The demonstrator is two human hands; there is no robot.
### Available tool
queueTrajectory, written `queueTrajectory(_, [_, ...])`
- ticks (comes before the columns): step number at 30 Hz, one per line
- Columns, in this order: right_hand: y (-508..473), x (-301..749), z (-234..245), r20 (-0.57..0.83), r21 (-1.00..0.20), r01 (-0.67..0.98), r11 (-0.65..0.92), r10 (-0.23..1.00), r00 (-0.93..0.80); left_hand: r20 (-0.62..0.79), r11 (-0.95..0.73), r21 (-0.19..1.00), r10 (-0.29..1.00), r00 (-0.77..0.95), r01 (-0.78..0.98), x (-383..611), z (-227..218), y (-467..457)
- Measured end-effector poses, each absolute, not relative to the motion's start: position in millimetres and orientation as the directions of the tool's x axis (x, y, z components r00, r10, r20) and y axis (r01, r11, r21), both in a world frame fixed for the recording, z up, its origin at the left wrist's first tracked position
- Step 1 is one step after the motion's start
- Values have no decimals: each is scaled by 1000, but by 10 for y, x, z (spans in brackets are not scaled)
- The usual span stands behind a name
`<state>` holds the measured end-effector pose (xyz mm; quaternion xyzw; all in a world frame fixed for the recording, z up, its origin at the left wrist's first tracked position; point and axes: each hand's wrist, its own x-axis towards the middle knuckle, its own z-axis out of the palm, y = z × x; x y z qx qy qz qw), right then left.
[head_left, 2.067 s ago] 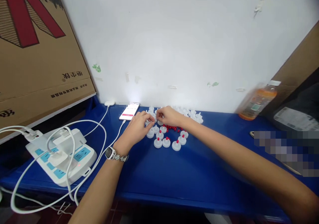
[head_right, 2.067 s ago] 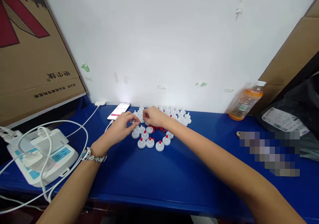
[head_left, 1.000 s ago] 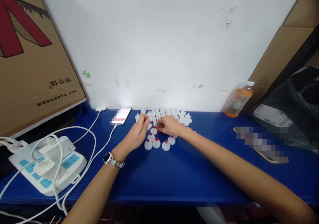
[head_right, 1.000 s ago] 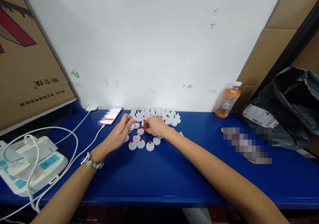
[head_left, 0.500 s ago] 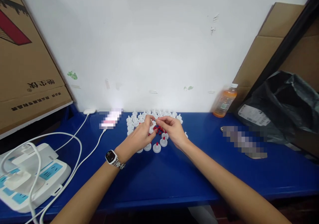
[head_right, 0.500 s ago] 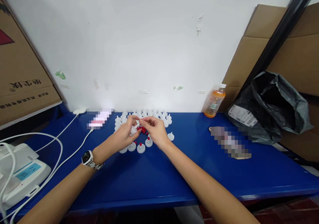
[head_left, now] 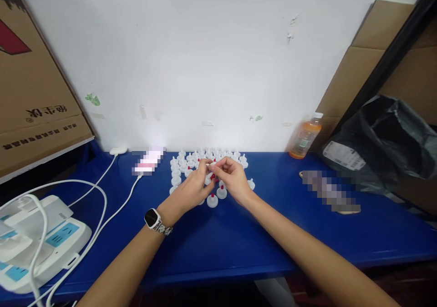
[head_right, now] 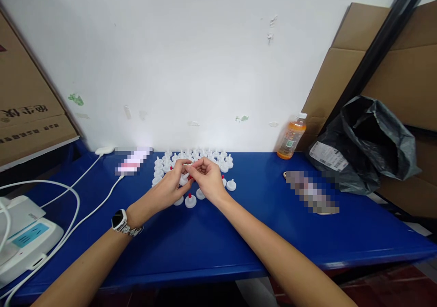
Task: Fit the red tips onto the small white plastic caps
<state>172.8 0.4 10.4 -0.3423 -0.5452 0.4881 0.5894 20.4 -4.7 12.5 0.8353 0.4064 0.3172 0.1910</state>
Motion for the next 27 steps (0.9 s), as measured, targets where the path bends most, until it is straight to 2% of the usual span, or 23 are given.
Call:
queueTrajectory(10, [-28, 1711, 106, 387, -916, -162, 367, 915, -114, 340, -563, 589, 823, 454, 580, 155, 169, -70])
queueTrajectory(15, [-22, 1717, 136, 412, -910, -96, 402, 901, -134, 386, -591, 601, 804, 452, 539, 158, 184, -82])
queueTrajectory(19, [56, 1882, 177, 471, -870, 92, 484, 872, -134, 479, -619, 467, 777, 408, 632, 8, 206, 0])
queueTrajectory(22, [116, 1992, 197, 492, -800, 292, 524, 852, -180, 486, -561, 367, 795, 362, 742, -161, 199, 120])
queueTrajectory(27, [156, 1984, 220, 334, -688, 507, 519, 847, -414, 381, -534, 302, 827, 414, 790, -282, 120, 261])
